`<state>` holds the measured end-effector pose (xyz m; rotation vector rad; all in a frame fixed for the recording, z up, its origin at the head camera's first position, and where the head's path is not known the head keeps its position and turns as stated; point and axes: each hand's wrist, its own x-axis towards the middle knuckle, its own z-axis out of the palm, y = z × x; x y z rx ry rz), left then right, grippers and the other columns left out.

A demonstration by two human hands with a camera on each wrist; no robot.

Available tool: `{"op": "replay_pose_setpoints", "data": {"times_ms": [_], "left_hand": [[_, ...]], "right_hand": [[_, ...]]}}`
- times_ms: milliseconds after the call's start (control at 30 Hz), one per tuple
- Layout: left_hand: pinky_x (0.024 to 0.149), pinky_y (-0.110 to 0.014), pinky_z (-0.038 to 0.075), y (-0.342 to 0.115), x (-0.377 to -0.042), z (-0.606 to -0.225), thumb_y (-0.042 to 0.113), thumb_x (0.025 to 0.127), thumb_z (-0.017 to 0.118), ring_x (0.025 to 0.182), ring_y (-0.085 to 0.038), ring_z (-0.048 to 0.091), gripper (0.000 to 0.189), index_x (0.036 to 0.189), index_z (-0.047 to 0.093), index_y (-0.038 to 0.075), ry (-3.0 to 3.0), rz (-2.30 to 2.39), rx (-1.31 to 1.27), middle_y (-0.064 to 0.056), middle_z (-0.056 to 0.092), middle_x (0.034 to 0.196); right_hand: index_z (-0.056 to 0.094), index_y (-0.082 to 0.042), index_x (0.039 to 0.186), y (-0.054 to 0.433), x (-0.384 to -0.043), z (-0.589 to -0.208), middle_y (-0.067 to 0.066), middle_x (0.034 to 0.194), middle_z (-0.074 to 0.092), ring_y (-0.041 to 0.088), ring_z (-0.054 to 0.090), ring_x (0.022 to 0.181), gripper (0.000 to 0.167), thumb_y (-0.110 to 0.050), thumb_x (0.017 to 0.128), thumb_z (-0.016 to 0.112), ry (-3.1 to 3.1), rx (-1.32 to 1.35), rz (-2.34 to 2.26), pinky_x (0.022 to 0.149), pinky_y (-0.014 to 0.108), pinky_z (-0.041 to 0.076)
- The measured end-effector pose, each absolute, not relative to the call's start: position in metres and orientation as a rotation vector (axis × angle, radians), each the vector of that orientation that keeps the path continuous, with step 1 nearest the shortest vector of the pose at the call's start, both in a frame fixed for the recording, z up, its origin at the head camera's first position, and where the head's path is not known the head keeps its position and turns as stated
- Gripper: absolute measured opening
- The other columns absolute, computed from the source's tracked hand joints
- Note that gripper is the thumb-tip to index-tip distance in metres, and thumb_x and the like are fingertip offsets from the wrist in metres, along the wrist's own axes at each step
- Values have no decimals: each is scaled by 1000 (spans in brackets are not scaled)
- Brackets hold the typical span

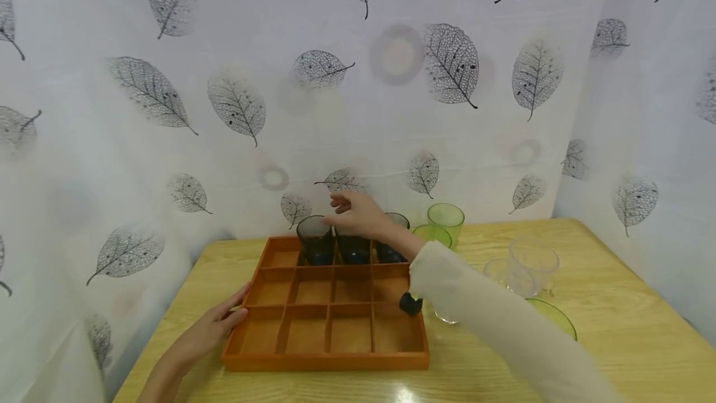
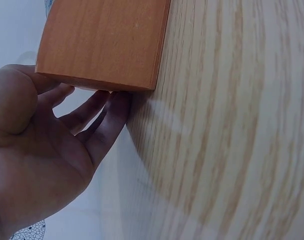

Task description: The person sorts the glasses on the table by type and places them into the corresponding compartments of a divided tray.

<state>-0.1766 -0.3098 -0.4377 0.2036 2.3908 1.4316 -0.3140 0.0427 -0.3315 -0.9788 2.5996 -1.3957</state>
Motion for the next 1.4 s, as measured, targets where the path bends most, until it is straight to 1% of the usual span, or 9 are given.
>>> {"op": "replay_pose_setpoints", "data": {"times_ms": [133, 367, 500, 600, 800, 1033, 1133, 1233, 1400], "left_hand": [[114, -63, 33, -310, -178, -439, 31, 113, 44, 151, -50, 10, 67, 167, 9, 10, 2385, 1434, 212, -27, 3, 169], [116, -61, 31, -311, -180, -439, 33, 113, 44, 152, -47, 10, 67, 168, 11, 12, 2399, 1420, 199, -23, 5, 170], [115, -62, 31, -311, -179, -438, 34, 113, 43, 152, -47, 11, 67, 168, 10, 13, 2394, 1426, 202, -23, 4, 170], [116, -62, 31, -310, -180, -438, 34, 113, 43, 152, -47, 10, 67, 168, 10, 13, 2404, 1418, 203, -23, 4, 170], [115, -63, 32, -310, -180, -438, 35, 113, 42, 151, -49, 12, 67, 168, 10, 13, 2397, 1425, 193, -24, 3, 170], [117, -63, 28, -310, -180, -439, 35, 113, 42, 152, -47, 9, 67, 168, 11, 13, 2432, 1394, 208, -23, 5, 170], [117, -62, 29, -310, -179, -438, 35, 113, 43, 152, -47, 10, 67, 168, 11, 12, 2434, 1388, 211, -23, 6, 170], [116, -62, 31, -310, -179, -438, 34, 113, 43, 152, -47, 11, 67, 168, 10, 12, 2430, 1385, 212, -24, 5, 170], [116, -62, 31, -309, -179, -439, 34, 113, 43, 152, -48, 10, 68, 168, 10, 12, 2424, 1388, 208, -24, 5, 170]], "right_hand": [[52, 2, 149, 64, -305, -324, 18, 137, 64, 31, 64, 121, 59, -22, 99, 72, 2592, -1008, -1392, 98, 39, 55], [52, 3, 148, 110, -288, -315, 18, 134, 65, 31, 65, 120, 55, -17, 100, 70, 2533, -1024, -1437, 97, 41, 56], [51, 4, 148, 133, -276, -312, 18, 135, 64, 34, 63, 122, 55, -16, 100, 70, 2506, -1033, -1462, 97, 44, 55], [51, 4, 148, 149, -269, -311, 18, 135, 64, 35, 63, 122, 55, -15, 100, 70, 2533, -1070, -1441, 101, 47, 53], [55, 4, 145, 177, -255, -314, 15, 133, 66, 32, 64, 121, 51, -14, 100, 70, 2603, -1071, -1405, 99, 41, 54], [56, 1, 145, 210, -241, -322, 11, 131, 67, 32, 64, 120, 49, -16, 100, 71, 2631, -1005, -1404, 95, 32, 55], [55, 2, 145, 223, -236, -324, 12, 131, 67, 32, 64, 119, 49, -14, 101, 70, 2608, -981, -1435, 93, 31, 56], [55, 1, 145, 237, -231, -327, 12, 132, 67, 28, 65, 120, 49, -14, 101, 69, 2608, -946, -1454, 93, 30, 57], [56, -1, 145, 259, -221, -331, 10, 132, 67, 30, 64, 121, 47, -17, 102, 68, 2641, -882, -1435, 92, 29, 57]]}}
